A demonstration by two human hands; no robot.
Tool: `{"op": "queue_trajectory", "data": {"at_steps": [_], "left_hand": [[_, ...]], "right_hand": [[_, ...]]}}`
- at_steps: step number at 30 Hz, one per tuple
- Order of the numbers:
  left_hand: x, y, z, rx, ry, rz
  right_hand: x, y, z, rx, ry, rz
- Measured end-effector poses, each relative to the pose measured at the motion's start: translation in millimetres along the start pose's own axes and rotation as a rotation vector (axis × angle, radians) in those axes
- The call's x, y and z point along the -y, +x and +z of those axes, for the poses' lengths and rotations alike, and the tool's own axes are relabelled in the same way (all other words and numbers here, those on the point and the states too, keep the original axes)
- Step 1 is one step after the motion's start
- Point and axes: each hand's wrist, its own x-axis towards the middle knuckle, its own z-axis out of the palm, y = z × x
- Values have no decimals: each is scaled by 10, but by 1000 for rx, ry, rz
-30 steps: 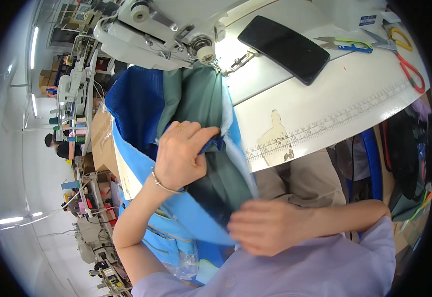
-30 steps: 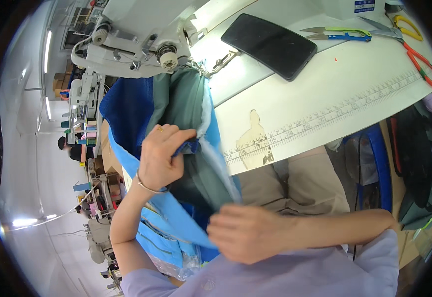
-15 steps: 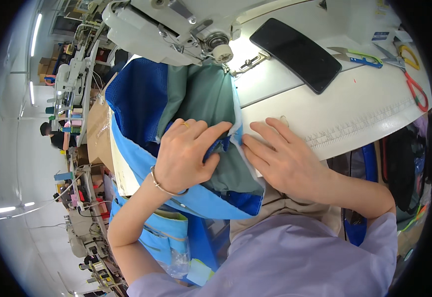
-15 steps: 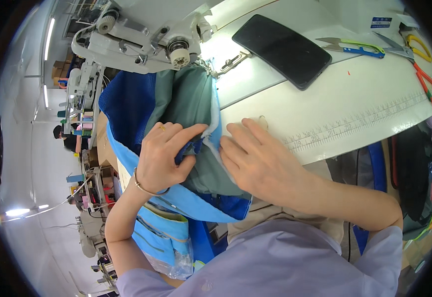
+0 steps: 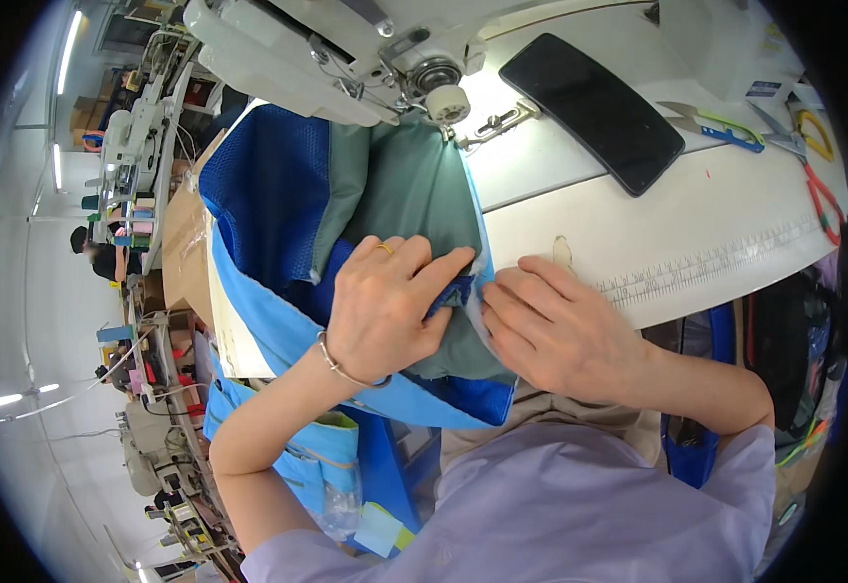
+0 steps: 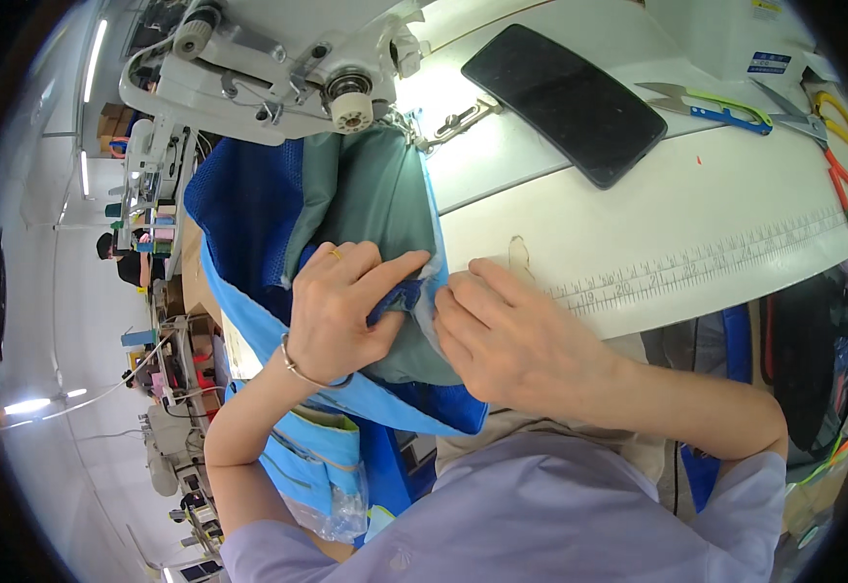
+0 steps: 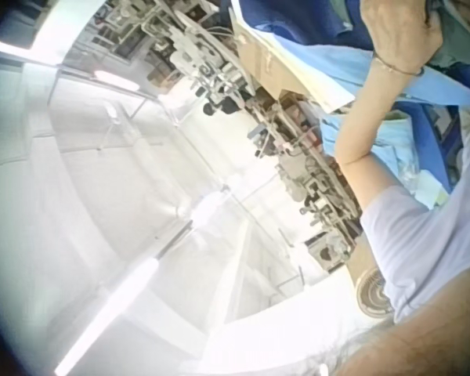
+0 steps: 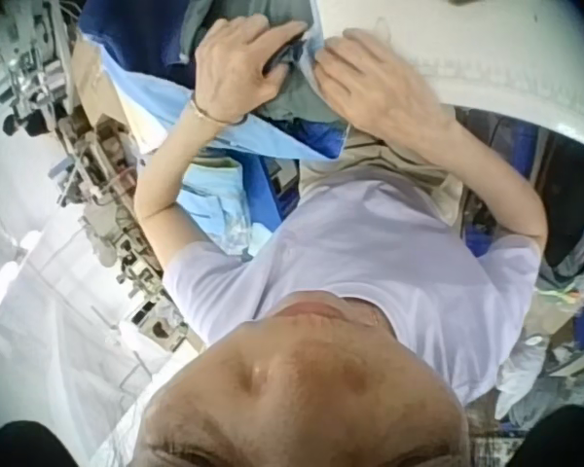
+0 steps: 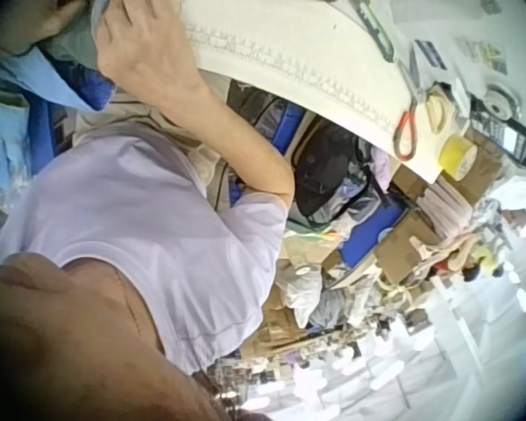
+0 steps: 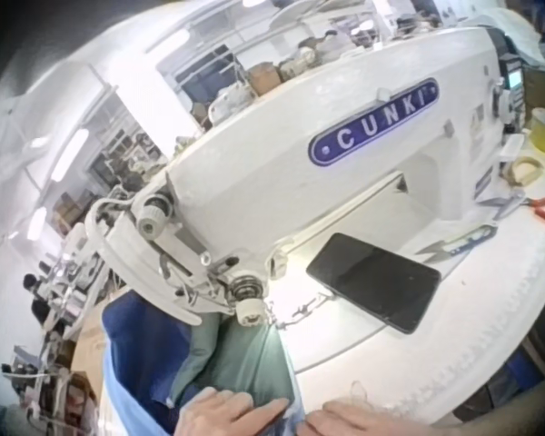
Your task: The person sews a blue and green fabric bag using an industrial sewing machine. They guide the bag under the needle, aligning the edges of the blue mesh and green fabric, and sew along the seams. The person repeatedly adjusts the bag's position to stitch different sections.
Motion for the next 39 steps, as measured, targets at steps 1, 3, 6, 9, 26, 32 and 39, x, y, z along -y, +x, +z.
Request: {"op": "queue_trajectory", "data": {"at_steps": [1, 3, 6, 9, 26, 32, 39], "left_hand": [[-12, -10, 30, -9, -1, -13], [-16, -37, 80, -35, -44, -13], [-21, -50, 137, -72, -81, -6], [-41, -39, 180, -79, -84, -12], [151, 16, 264, -94, -72, 76], [338, 168, 248, -70, -119, 93], [671, 404, 308, -74, -104, 144]], "right_hand": [[-3, -4, 2, -2, -1, -2], [-7, -13, 3, 0, -3, -12], [-11, -21, -3, 14, 7, -25], [-10, -2, -26, 31, 43, -25], [-191, 255, -161, 268, 9, -239], [-400, 401, -116, 277, -34, -309], [-692, 596, 28, 181, 34, -286]]}}
